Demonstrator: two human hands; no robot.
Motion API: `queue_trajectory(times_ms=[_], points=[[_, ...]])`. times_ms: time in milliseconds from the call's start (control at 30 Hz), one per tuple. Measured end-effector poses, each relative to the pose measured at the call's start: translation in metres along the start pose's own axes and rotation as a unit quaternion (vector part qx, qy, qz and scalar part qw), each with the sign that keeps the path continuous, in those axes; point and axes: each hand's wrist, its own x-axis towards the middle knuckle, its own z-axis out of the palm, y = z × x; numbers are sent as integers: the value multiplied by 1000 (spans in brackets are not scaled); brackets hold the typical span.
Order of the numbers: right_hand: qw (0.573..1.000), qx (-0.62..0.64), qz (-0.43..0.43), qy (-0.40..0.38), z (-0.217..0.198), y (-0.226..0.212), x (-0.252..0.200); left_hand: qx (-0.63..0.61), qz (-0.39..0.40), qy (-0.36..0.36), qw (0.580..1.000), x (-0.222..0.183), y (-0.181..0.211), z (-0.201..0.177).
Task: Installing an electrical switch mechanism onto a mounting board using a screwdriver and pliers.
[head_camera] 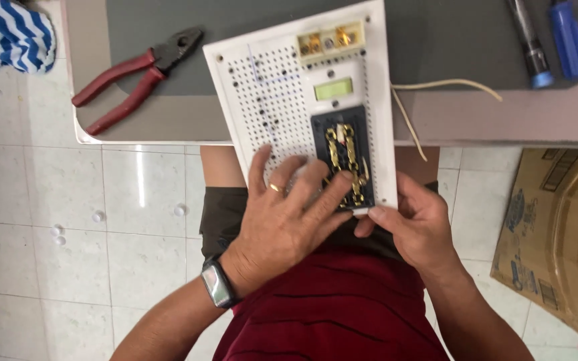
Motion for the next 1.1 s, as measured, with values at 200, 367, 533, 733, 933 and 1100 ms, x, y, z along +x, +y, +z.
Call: queue_trajectory(times_ms=[200,367,533,733,933,1100], points=[[1000,1,-3,-5,-6,13,1,3,0,42,999,-4,-3,4],[999,-18,27,23,-8,15,2,-14,12,53,998,-5,-11,5],[999,-15,33,37,-14,25,2,-24,17,54,998,-3,-15,6],[999,-5,23,39,-13,26,-1,-28,15,58,998,-1,-17,3],[1000,3,22,17,-14,22,0,-32,17,44,998,0,-17,0],[1000,-5,27,5,-15,18,-1,-37,16,45,998,-1,-16,0]])
